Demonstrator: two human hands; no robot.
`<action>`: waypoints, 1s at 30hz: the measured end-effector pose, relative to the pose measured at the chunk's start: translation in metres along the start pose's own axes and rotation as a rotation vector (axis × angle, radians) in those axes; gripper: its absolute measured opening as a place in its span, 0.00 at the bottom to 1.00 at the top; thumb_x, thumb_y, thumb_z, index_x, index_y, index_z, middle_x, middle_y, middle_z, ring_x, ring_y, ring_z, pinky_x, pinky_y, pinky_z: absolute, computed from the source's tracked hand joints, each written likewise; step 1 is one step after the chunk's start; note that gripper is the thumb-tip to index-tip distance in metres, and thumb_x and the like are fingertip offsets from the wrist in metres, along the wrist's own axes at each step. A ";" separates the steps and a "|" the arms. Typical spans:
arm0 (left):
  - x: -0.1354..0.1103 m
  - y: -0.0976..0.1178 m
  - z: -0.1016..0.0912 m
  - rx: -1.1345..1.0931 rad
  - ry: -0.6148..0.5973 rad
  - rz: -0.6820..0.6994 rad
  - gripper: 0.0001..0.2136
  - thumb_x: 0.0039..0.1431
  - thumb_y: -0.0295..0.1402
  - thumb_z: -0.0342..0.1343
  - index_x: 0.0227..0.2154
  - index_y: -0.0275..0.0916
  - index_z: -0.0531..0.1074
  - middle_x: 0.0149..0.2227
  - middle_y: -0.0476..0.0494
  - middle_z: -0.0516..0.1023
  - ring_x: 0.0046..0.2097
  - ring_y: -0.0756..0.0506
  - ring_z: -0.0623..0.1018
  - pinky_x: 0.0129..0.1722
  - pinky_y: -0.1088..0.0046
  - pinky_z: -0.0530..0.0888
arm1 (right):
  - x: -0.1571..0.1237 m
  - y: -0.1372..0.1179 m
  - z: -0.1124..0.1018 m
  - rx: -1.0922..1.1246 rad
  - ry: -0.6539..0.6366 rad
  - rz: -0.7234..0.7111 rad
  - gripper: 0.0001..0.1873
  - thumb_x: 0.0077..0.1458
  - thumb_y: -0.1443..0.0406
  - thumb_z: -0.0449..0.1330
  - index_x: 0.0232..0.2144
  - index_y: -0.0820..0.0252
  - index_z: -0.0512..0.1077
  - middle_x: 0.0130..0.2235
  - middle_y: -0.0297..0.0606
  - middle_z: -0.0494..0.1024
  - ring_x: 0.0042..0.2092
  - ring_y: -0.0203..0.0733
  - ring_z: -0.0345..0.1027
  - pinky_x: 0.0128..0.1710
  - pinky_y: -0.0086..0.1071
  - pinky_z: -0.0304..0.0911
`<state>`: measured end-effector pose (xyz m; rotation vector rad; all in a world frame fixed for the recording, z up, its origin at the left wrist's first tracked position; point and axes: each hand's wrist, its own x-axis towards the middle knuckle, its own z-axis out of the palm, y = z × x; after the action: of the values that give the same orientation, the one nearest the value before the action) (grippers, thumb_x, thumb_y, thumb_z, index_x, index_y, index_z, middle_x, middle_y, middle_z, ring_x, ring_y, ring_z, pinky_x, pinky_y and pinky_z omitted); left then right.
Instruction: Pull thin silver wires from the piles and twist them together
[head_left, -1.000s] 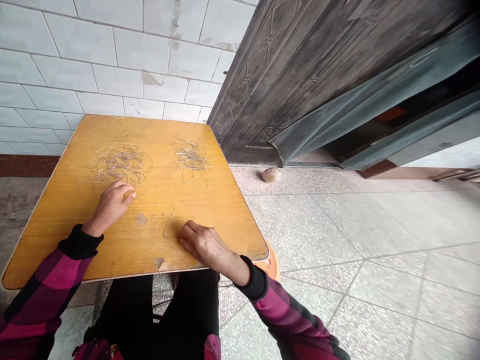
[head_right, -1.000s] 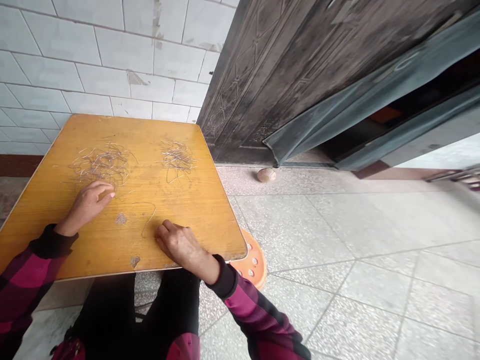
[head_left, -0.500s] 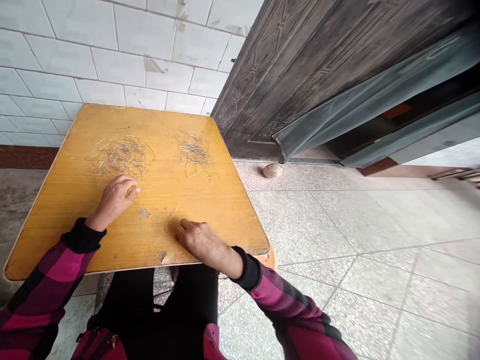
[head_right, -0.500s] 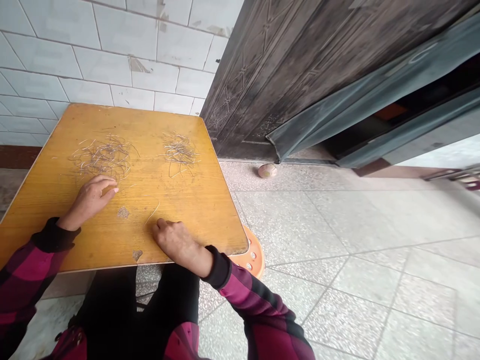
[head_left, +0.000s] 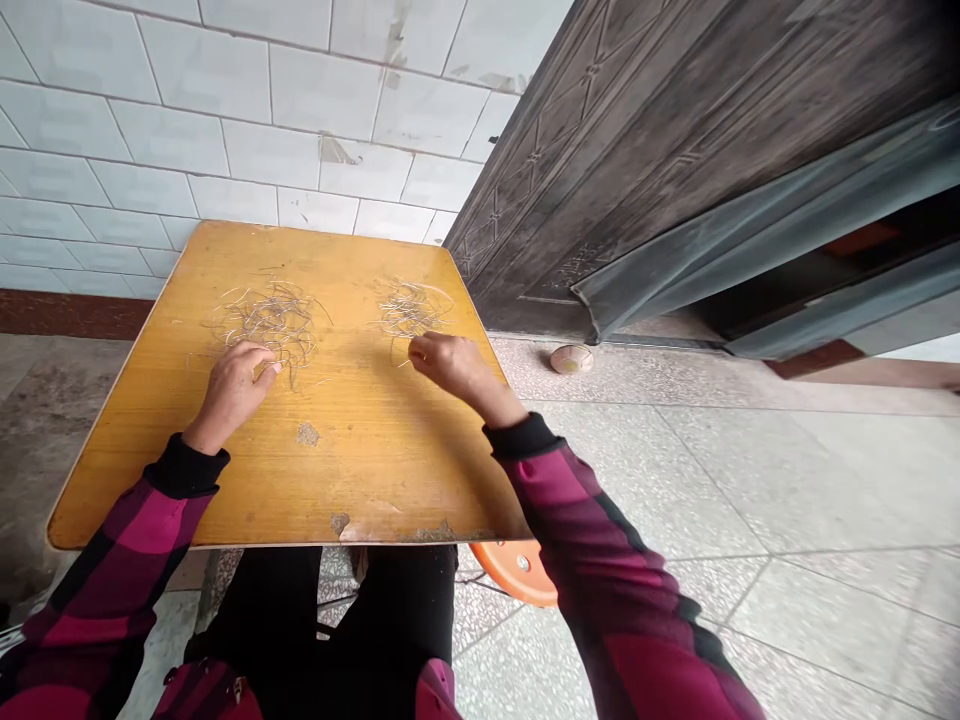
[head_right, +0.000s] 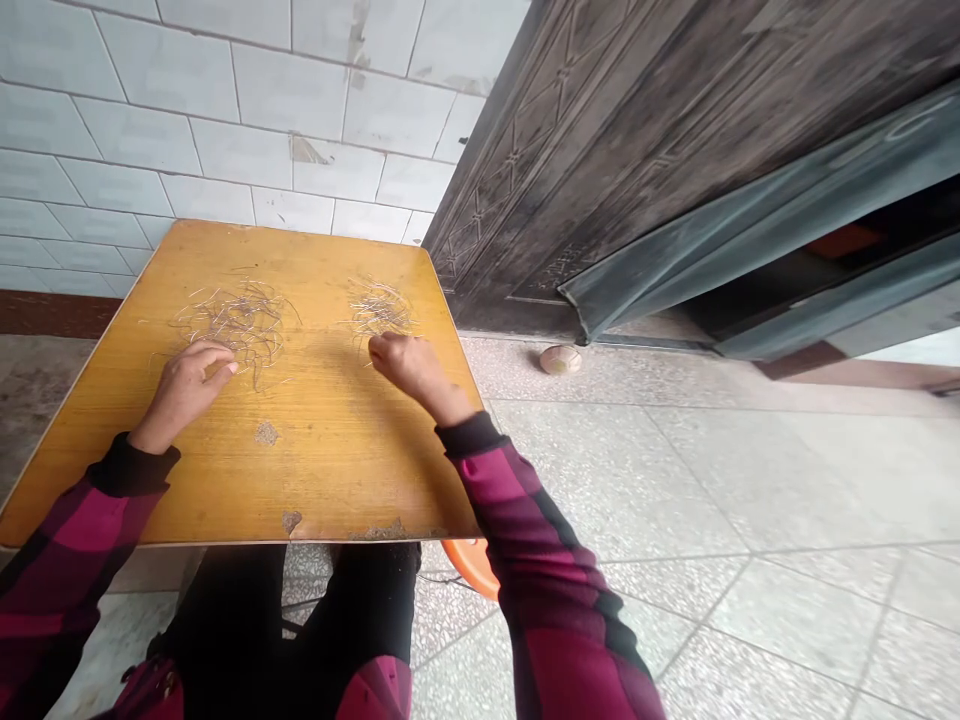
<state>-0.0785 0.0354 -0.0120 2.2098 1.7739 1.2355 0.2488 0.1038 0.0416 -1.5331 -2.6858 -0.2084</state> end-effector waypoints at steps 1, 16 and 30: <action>0.000 -0.001 0.001 0.000 0.000 -0.006 0.08 0.59 0.35 0.53 0.32 0.38 0.75 0.38 0.40 0.78 0.43 0.42 0.77 0.48 0.61 0.73 | 0.010 0.007 0.000 0.001 -0.033 0.027 0.13 0.61 0.68 0.51 0.36 0.62 0.76 0.36 0.44 0.78 0.33 0.39 0.66 0.29 0.31 0.47; 0.008 -0.002 -0.015 -0.059 0.280 -0.158 0.06 0.56 0.31 0.53 0.32 0.39 0.75 0.36 0.44 0.79 0.40 0.45 0.78 0.46 0.65 0.74 | 0.013 -0.117 0.045 0.214 -0.006 -0.302 0.12 0.66 0.65 0.52 0.38 0.62 0.74 0.39 0.43 0.76 0.38 0.39 0.68 0.33 0.30 0.55; 0.008 -0.001 -0.012 -0.320 0.054 -0.160 0.12 0.60 0.39 0.52 0.37 0.37 0.77 0.42 0.39 0.80 0.44 0.43 0.78 0.46 0.64 0.73 | 0.005 -0.079 0.049 1.268 0.049 -0.069 0.13 0.55 0.56 0.61 0.28 0.60 0.74 0.24 0.31 0.71 0.26 0.34 0.63 0.29 0.29 0.58</action>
<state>-0.0863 0.0373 0.0000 1.8408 1.5995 1.4370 0.1802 0.0752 -0.0140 -0.9328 -1.9701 1.1704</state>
